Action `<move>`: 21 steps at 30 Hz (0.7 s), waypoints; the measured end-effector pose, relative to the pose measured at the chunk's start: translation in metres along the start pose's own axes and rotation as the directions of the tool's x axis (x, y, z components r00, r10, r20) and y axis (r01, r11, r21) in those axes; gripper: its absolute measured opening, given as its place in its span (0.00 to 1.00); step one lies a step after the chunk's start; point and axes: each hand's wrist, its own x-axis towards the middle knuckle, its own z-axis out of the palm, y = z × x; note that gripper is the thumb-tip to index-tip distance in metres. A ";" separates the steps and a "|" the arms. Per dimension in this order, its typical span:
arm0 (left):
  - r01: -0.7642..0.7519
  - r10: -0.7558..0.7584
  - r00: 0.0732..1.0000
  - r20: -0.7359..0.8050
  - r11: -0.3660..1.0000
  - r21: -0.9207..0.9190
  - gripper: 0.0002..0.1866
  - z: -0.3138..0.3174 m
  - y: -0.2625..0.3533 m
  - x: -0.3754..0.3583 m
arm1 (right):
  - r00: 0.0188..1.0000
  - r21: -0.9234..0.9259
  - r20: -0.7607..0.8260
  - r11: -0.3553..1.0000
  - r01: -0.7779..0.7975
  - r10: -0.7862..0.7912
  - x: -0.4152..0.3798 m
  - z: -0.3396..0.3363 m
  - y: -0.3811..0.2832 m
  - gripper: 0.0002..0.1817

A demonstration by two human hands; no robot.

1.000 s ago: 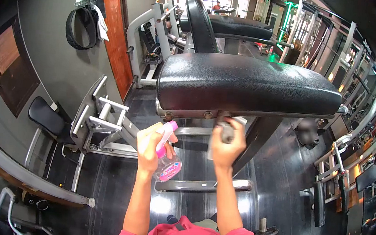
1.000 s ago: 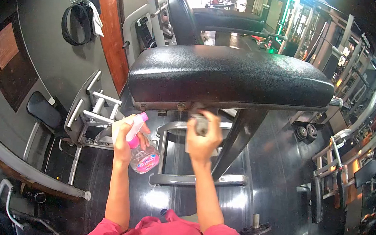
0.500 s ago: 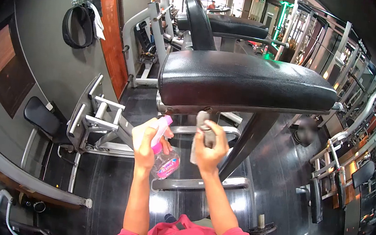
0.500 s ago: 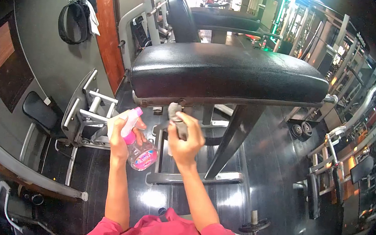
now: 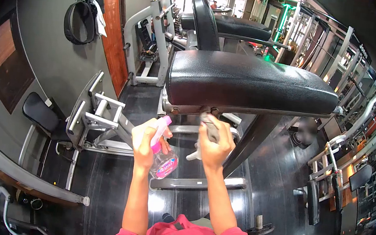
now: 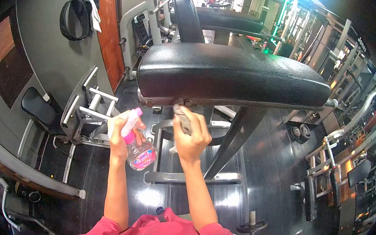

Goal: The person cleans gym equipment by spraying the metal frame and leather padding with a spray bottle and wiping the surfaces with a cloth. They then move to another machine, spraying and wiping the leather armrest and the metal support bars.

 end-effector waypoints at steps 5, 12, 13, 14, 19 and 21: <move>0.018 -0.015 0.998 -0.056 0.998 0.053 0.27 -0.005 0.002 0.002 | 0.993 0.040 0.099 0.997 0.063 -0.067 -0.009 0.033 -0.018 0.17; -0.015 0.018 0.998 -0.059 0.998 0.053 0.25 -0.024 0.007 -0.001 | 0.999 -0.042 0.001 0.998 0.051 -0.051 0.005 0.005 -0.007 0.16; -0.028 0.029 0.999 -0.043 0.999 0.035 0.24 -0.026 0.008 -0.001 | 0.999 -0.036 0.004 0.998 0.053 -0.053 0.004 0.007 -0.009 0.16; -0.029 0.030 0.998 -0.048 0.999 0.037 0.24 -0.026 0.008 -0.002 | 0.993 -0.028 0.085 0.996 0.087 -0.084 0.001 0.010 -0.012 0.16; -0.021 0.022 0.998 -0.058 1.000 0.016 0.24 -0.031 0.010 -0.004 | 0.974 -0.023 0.224 0.999 0.044 -0.038 0.010 0.014 -0.039 0.16; -0.022 0.023 0.997 -0.076 0.999 0.025 0.24 -0.036 0.011 -0.003 | 0.967 -0.033 0.252 0.998 0.060 -0.049 0.017 0.010 -0.047 0.16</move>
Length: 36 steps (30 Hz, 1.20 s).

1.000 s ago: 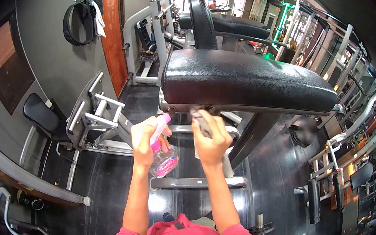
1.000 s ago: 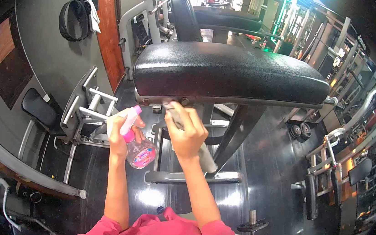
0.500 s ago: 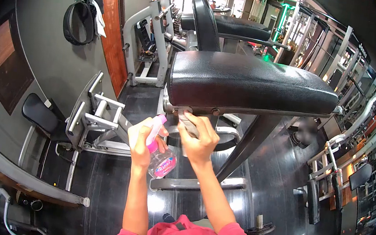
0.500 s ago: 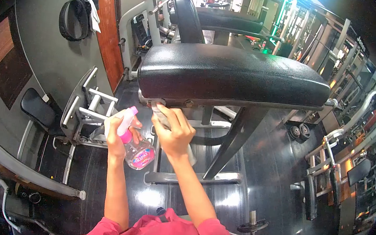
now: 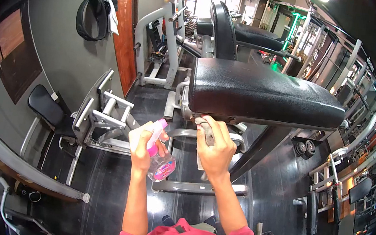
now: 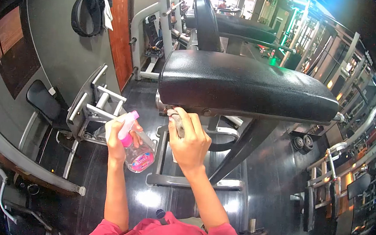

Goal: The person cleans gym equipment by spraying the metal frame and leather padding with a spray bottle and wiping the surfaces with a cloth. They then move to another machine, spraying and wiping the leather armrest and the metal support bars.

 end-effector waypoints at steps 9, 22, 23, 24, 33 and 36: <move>0.022 -0.022 0.999 -0.043 1.000 0.006 0.24 -0.002 0.002 -0.001 | 0.978 -0.072 0.202 0.995 0.062 -0.046 0.011 -0.004 -0.019 0.15; 0.030 -0.030 0.999 -0.035 1.000 0.007 0.26 -0.009 0.001 -0.005 | 0.995 -0.091 0.077 0.993 0.071 -0.064 -0.039 0.034 0.055 0.16; 0.029 -0.029 0.999 -0.032 1.000 0.008 0.26 -0.010 0.001 -0.004 | 0.997 -0.083 -0.039 0.995 0.057 -0.061 -0.040 0.033 0.064 0.18; 0.021 -0.021 0.999 -0.024 1.000 0.007 0.26 -0.010 0.000 -0.004 | 0.987 -0.074 -0.152 0.996 0.046 -0.057 -0.039 0.030 0.069 0.19; 0.043 -0.043 0.999 0.019 0.999 0.000 0.25 -0.004 -0.005 0.000 | 0.973 -0.035 -0.145 0.983 0.178 -0.181 -0.032 0.010 0.064 0.20; 0.050 -0.050 0.998 0.050 0.999 -0.016 0.24 0.005 -0.006 0.002 | 0.976 -0.011 -0.128 0.984 0.175 -0.175 -0.027 0.014 0.069 0.18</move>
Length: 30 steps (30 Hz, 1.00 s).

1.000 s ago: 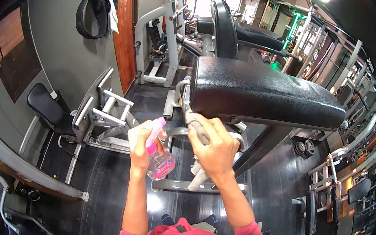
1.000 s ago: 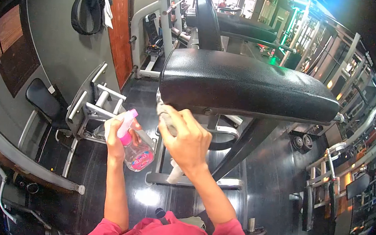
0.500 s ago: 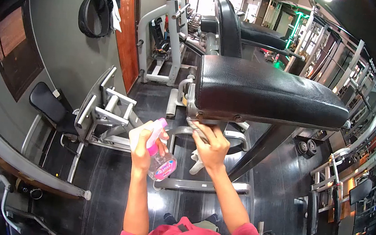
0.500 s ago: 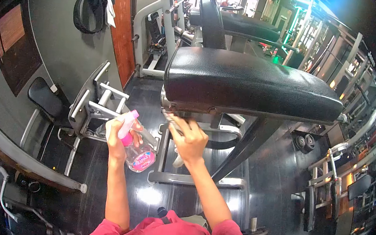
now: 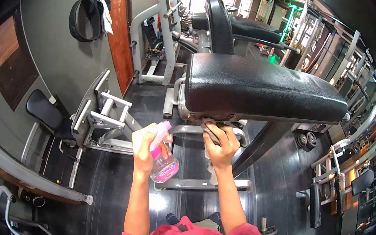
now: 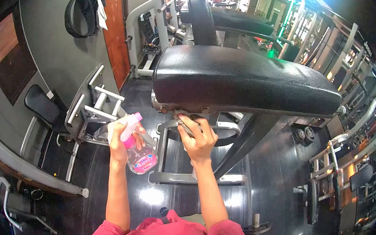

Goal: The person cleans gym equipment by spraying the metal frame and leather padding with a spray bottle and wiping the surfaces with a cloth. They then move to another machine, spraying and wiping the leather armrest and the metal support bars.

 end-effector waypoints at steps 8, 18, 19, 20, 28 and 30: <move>0.012 -0.011 0.998 0.067 1.000 -0.015 0.23 0.013 -0.011 0.009 | 0.884 0.135 -0.360 0.954 -0.268 0.300 -0.005 -0.032 0.019 0.12; 0.065 -0.051 0.980 0.190 0.996 -0.066 0.21 0.043 -0.024 0.011 | 0.976 -0.024 -0.096 0.980 -0.198 0.195 -0.019 -0.021 0.027 0.13; 0.076 -0.061 0.980 0.192 0.995 -0.070 0.21 0.047 -0.026 0.010 | 0.949 -0.050 -0.031 0.948 -0.315 0.314 -0.026 -0.024 0.027 0.11; 0.085 -0.070 0.978 0.194 0.994 -0.073 0.20 0.051 -0.027 0.010 | 0.947 -0.058 -0.041 0.946 -0.320 0.318 -0.032 -0.028 0.029 0.11; 0.155 -0.122 0.949 0.289 0.984 -0.092 0.20 0.090 -0.046 0.003 | 0.686 0.267 -0.179 0.706 -0.656 0.705 -0.056 -0.084 0.048 0.17; 0.158 -0.129 0.938 0.321 0.985 -0.065 0.21 0.105 -0.054 0.002 | 0.584 0.410 -0.157 0.591 -0.695 0.796 -0.059 -0.102 0.055 0.18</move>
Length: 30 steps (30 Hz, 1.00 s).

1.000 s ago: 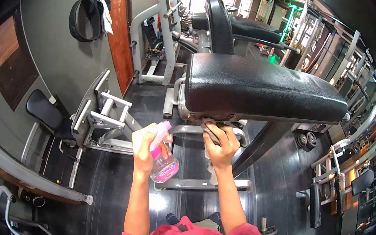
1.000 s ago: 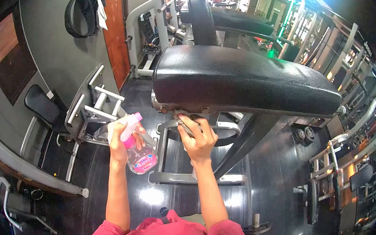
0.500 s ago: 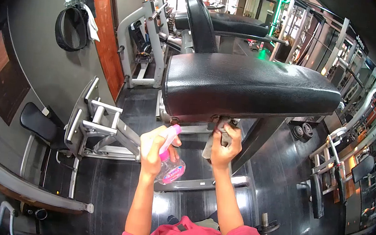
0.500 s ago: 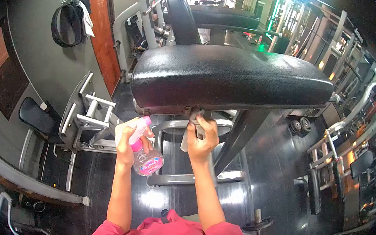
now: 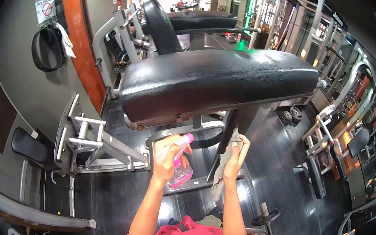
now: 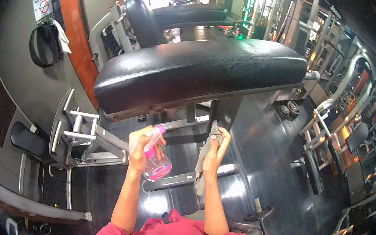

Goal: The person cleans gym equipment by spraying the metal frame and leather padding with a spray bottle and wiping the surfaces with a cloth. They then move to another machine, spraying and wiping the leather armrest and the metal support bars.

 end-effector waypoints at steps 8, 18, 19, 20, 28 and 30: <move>0.068 -0.070 0.997 0.013 0.993 0.100 0.22 0.064 -0.044 0.020 | 0.994 0.019 0.087 0.997 -0.073 0.071 0.013 -0.056 -0.014 0.23; 0.022 -0.006 0.996 -0.086 0.980 0.195 0.18 0.117 -0.087 0.049 | 0.968 -0.261 -0.031 0.937 0.233 -0.250 0.036 -0.085 0.001 0.11; 0.010 0.013 0.992 -0.122 0.983 0.183 0.19 0.118 -0.089 0.052 | 0.969 -0.257 -0.031 0.939 0.229 -0.245 0.039 -0.085 0.001 0.11; 0.010 0.014 0.992 -0.124 0.982 0.189 0.19 0.120 -0.089 0.054 | 0.970 -0.230 -0.028 0.946 0.228 -0.240 0.042 -0.083 0.001 0.12; -0.028 0.056 0.983 -0.176 0.987 0.158 0.17 0.114 -0.089 0.052 | 0.877 -0.190 0.118 0.856 0.480 -0.466 0.100 -0.035 -0.030 0.15; -0.071 0.087 0.983 -0.163 0.992 0.102 0.18 0.113 -0.086 0.050 | 0.766 -0.273 0.199 0.716 0.643 -0.612 0.116 -0.021 -0.019 0.17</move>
